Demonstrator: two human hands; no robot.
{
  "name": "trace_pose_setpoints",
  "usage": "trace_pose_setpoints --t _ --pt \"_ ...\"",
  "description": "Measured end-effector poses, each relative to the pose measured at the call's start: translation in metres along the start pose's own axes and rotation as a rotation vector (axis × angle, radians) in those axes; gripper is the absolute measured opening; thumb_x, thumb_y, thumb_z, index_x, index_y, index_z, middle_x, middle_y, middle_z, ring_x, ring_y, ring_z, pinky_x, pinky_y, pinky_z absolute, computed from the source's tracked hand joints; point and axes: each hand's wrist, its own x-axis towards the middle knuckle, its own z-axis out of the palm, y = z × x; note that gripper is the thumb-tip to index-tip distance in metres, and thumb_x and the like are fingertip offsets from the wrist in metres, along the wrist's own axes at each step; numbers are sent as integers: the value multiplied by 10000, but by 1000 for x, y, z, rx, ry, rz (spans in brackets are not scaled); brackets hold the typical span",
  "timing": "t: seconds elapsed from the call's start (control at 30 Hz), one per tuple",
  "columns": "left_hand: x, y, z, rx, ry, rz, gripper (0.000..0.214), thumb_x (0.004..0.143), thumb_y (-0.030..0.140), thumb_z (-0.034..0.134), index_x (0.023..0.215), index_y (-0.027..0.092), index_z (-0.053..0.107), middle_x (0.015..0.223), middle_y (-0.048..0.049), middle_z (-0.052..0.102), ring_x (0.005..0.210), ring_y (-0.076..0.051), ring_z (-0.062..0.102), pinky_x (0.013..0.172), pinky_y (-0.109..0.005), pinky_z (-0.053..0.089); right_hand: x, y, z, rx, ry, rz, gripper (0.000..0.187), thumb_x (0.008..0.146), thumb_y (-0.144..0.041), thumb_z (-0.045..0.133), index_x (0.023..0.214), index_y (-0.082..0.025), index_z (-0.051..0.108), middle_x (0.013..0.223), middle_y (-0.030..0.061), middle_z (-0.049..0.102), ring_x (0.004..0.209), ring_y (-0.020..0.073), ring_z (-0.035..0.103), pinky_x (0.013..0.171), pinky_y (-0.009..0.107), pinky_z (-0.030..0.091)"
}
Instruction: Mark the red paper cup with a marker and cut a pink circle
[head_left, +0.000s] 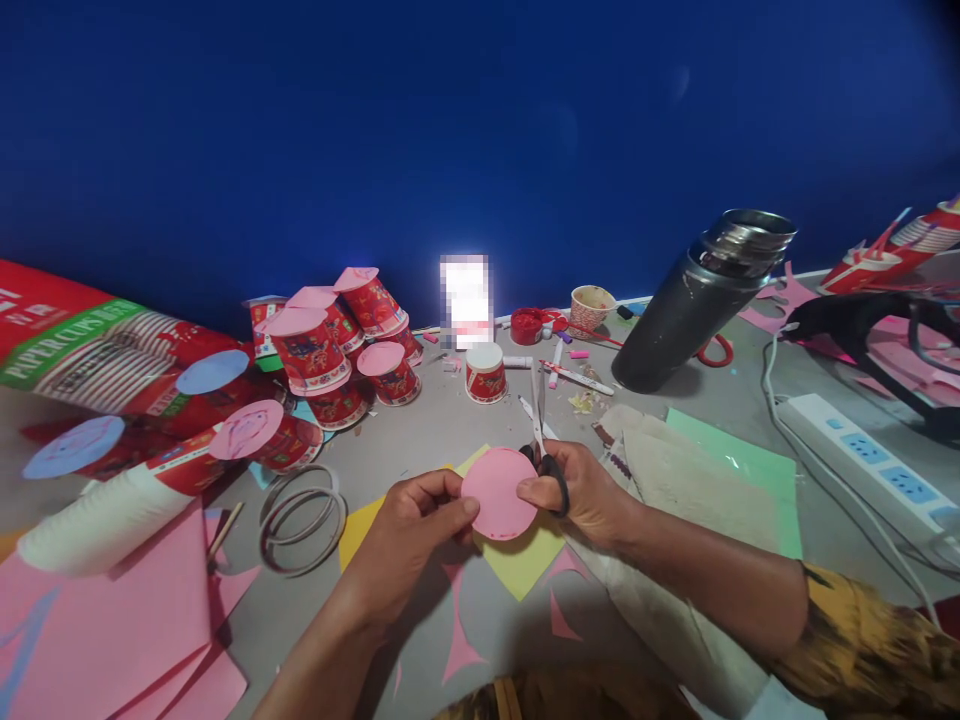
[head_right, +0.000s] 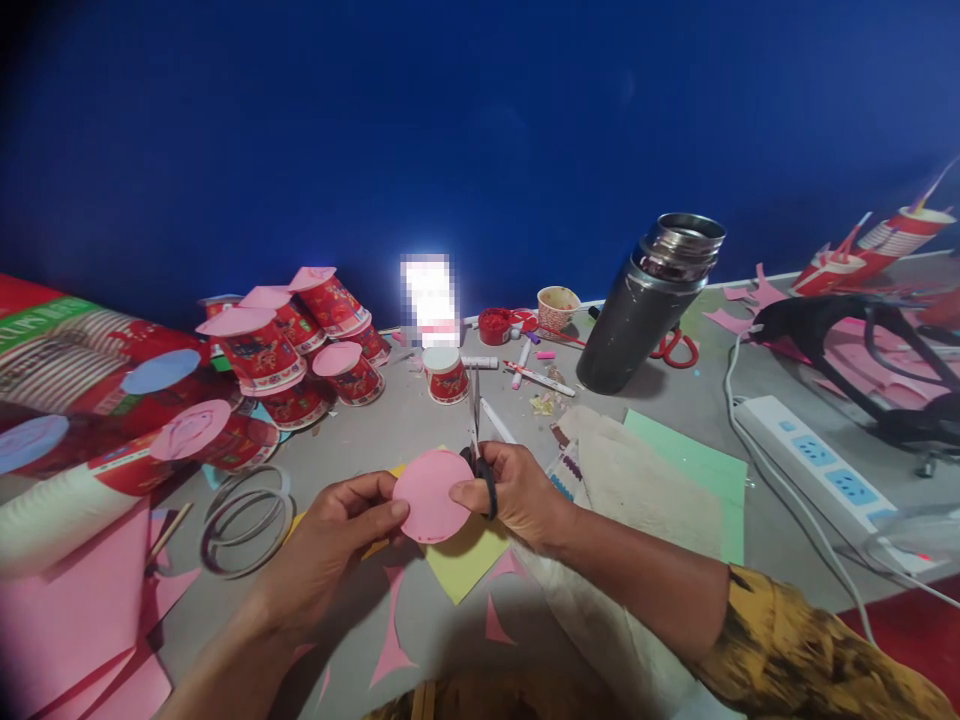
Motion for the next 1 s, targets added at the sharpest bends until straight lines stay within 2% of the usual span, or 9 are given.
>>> trace_pose_setpoints --t 0.17,0.3,0.4,0.57,0.67,0.77,0.83,0.93,1.0 --pt "1 -1 5 -120 70 24 443 681 514 991 756 163 732 713 -5 670 660 -120 560 662 -244 452 -2 -2 4 6 8 -25 462 546 -358 1041 830 -150 743 776 10 716 730 159 616 667 264 527" --pt "2 -5 12 -113 4 56 457 680 523 990 864 157 787 789 -25 693 677 -125 544 656 -256 441 -1 -3 6 6 67 -47 464 567 -387 1035 827 -156 728 750 2 701 727 170 622 668 281 531" --pt "4 -8 16 -91 -18 56 468 667 520 988 882 151 798 769 -28 682 660 -130 527 649 -272 435 -2 -3 7 9 77 -33 478 568 -401 1034 841 -158 726 741 -6 695 704 165 620 662 286 535" --pt "4 -10 14 9 95 102 366 742 489 914 796 163 756 690 -13 647 637 -137 519 623 -267 411 -3 -2 8 -33 35 19 491 576 -427 1030 811 -162 692 700 -25 648 655 142 595 616 266 508" --pt "2 -9 11 217 276 286 250 838 415 835 777 197 729 686 7 607 635 -145 517 615 -266 418 -1 -3 5 -109 43 -3 508 580 -484 1024 794 -164 693 672 -33 621 612 112 531 569 239 437" --pt "0 -8 5 442 486 575 109 915 291 752 829 225 759 838 -17 660 758 -171 602 677 -268 466 1 -5 0 -274 2 -64 521 670 -609 955 791 -163 716 700 11 672 611 114 525 562 241 403" --pt "0 -8 2 579 580 763 104 943 203 702 901 243 788 940 -29 682 840 -179 640 733 -271 498 2 -6 -4 -383 -19 -95 526 738 -660 893 802 -166 723 715 18 679 613 115 513 568 244 401" --pt "0 -9 -2 719 663 1012 192 937 109 681 957 259 799 1018 -32 680 905 -180 666 801 -284 538 4 -8 -9 -562 16 -102 508 740 -646 892 753 -187 675 641 -42 554 599 108 427 544 238 350" --pt "0 -9 -3 758 711 1121 213 921 70 695 940 258 792 1059 -35 669 958 -185 678 845 -297 555 5 -9 -12 -724 44 -133 512 739 -630 894 698 -202 617 605 -65 464 590 107 368 533 244 298"
